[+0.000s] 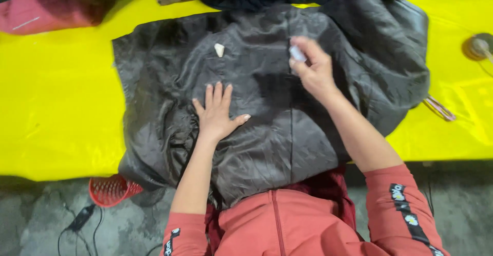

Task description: Restoring the inner lining of a leather jacket by applying a treatment and drying it with a hair dryer.

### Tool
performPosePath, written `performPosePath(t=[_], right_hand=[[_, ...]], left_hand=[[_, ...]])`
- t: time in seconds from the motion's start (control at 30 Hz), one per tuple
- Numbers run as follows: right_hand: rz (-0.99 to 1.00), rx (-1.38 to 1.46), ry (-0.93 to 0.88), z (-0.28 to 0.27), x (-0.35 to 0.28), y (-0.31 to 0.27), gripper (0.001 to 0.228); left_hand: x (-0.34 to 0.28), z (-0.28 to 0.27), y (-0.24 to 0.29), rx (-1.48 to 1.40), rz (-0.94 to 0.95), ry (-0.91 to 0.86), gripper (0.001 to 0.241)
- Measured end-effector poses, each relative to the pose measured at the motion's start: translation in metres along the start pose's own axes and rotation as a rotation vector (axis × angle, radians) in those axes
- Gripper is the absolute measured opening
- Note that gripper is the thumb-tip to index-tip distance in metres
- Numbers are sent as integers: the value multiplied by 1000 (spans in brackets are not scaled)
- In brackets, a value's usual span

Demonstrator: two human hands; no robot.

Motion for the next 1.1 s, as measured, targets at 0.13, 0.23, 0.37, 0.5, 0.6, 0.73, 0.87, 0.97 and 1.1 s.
performPosePath(t=[0.13,0.23,0.37,0.5,0.6,0.73,0.87,0.97,1.1], right_hand=[[-129,-442,-7,-85,2,-77,52],[-147,-545,62,-175,-5,-82,43],[-123,-783,251,-330,-35,-23,45],[505,-1097,409,-392,-62,5,41],[305,-1196,337,-431,-88,49,40],[414,-1258,332,-423,-85,50,43],[250,-1360,254,-352,-74,-8,47],[489,-1221,161,-258,-63,-70,48],[616,-1159,-36,-175,-75,-89,63]], left_hand=[[14,21,-7,69,6,51,100],[13,18,-6,46,4,82,98],[11,16,-5,13,-15,45,98],[10,16,-5,-2,-15,54,99],[12,18,-6,11,-13,64,100],[12,19,-7,26,-13,78,100],[12,17,-6,19,-30,63,97],[12,18,-7,3,-19,78,96],[14,29,-13,3,5,138,98]])
Point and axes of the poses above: each hand's wrist, its own x-axis towards the middle knuckle, its own z-axis out of the palm, y = z × x, the point moved 3 cm from there along x, towards the middle knuckle, and after that the axes turned 5 degrees about x, right-handed, at the moved point
